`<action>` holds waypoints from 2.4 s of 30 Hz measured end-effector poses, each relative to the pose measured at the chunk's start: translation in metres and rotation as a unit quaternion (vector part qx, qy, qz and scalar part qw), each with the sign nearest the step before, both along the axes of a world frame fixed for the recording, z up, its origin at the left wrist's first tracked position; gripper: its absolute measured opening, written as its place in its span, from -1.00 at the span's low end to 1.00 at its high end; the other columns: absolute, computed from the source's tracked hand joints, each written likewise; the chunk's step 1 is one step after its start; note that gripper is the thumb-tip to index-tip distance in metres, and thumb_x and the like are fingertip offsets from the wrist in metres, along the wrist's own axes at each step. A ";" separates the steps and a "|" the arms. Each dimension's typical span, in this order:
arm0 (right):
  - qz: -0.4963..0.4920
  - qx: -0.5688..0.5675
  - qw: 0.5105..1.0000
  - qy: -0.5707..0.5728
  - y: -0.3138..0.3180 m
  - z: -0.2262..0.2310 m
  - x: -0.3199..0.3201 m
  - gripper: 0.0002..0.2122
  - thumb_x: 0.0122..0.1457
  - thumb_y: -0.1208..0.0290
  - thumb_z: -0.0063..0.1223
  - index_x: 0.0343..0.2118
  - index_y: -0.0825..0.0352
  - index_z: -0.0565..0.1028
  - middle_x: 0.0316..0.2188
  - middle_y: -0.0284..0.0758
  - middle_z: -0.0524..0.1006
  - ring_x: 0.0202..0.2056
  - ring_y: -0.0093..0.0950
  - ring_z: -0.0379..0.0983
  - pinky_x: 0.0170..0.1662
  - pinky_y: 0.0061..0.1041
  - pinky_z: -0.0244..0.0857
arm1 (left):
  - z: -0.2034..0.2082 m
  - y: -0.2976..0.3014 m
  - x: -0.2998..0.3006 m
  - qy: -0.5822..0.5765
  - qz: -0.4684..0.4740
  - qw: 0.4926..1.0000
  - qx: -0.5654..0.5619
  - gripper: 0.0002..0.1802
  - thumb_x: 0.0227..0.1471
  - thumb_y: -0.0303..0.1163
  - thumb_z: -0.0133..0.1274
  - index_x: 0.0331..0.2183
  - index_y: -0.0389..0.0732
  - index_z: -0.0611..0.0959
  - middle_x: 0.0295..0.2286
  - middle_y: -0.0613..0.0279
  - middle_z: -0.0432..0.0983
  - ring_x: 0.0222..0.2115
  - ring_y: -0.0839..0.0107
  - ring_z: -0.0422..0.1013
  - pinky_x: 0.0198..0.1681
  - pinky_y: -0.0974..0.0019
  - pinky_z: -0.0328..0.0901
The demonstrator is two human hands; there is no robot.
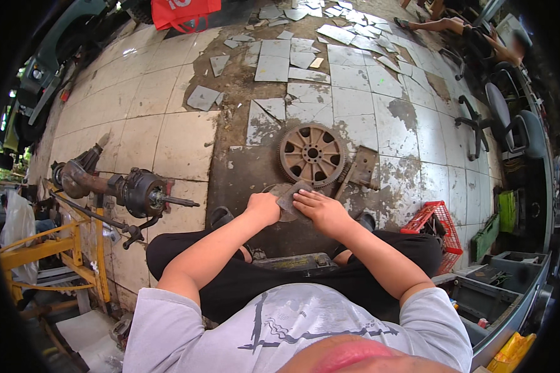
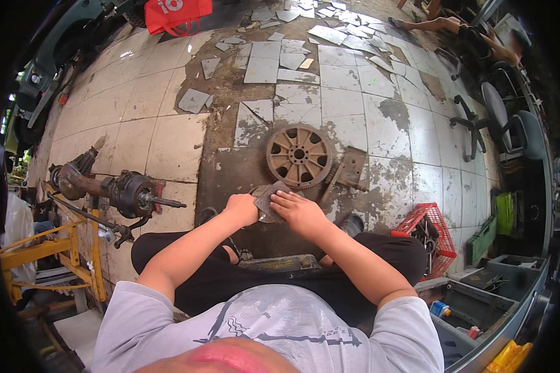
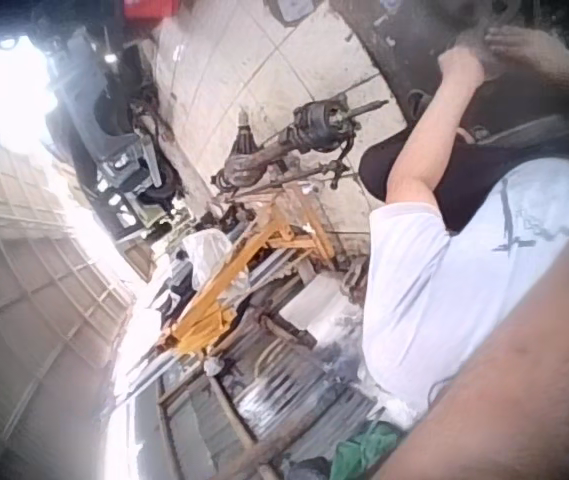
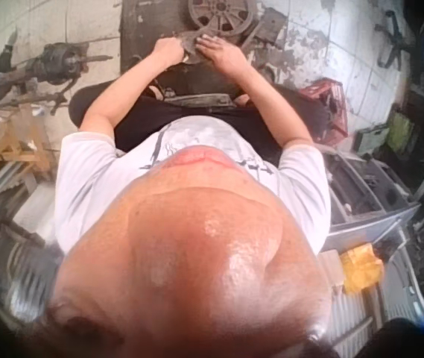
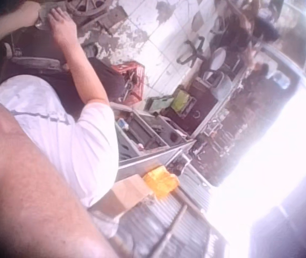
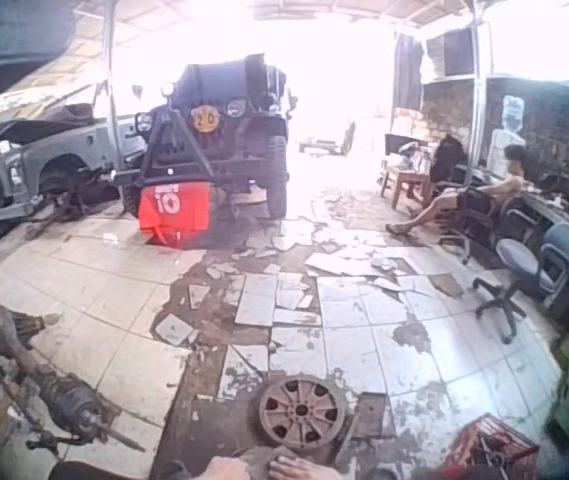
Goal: The person sits on the floor and scrubs a metal plate with a sanding block, repeatedly flipping it to clean both sides. The person also handles a circular metal component nearby.
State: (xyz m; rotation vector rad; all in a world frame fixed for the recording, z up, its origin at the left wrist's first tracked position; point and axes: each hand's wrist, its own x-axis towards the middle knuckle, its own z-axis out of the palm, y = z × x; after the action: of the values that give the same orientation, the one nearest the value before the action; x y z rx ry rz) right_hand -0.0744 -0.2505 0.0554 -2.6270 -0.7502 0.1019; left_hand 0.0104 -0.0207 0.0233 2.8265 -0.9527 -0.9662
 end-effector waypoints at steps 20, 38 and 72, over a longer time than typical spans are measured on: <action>-0.045 -0.050 0.998 -0.011 -0.005 -0.022 -0.004 -0.56 0.28 0.45 -0.04 0.22 0.35 0.51 0.34 -0.18 0.43 0.40 -0.26 0.29 0.46 -0.24 0.15 | -0.004 0.004 -0.001 -0.014 0.009 0.999 -0.033 -0.70 -0.06 -0.24 0.16 -0.35 -0.22 0.82 -0.33 -0.10 0.73 -0.22 -0.03 0.67 -0.11 -0.03 0.55; -0.132 -0.077 0.988 0.019 -0.033 -0.031 0.002 -0.46 0.13 0.68 -0.03 0.21 0.21 0.55 0.32 -0.35 0.48 0.37 -0.37 0.34 0.34 -0.36 0.33 | -0.007 0.003 -0.009 -0.016 -0.023 0.999 -0.029 -0.72 0.01 -0.28 0.15 -0.29 -0.22 0.79 -0.34 -0.02 0.74 -0.25 0.01 0.68 -0.18 -0.02 0.54; -0.131 -0.047 0.988 0.066 0.037 -0.023 -0.029 -0.40 0.08 0.62 0.07 0.28 0.25 0.48 0.37 -0.27 0.41 0.42 -0.26 0.25 0.45 -0.14 0.16 | 0.012 -0.013 -0.004 0.079 -0.059 0.995 0.032 -0.61 0.12 -0.18 0.11 -0.09 -0.12 0.81 -0.07 0.10 0.73 -0.03 0.16 0.64 0.00 0.03 0.44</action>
State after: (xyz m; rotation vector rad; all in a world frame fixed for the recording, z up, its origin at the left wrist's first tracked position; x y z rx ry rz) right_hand -0.1035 -0.2132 0.0321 -2.7481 -0.3604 0.2393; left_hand 0.0069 -0.0342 0.0350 2.7175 -1.1002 -1.2335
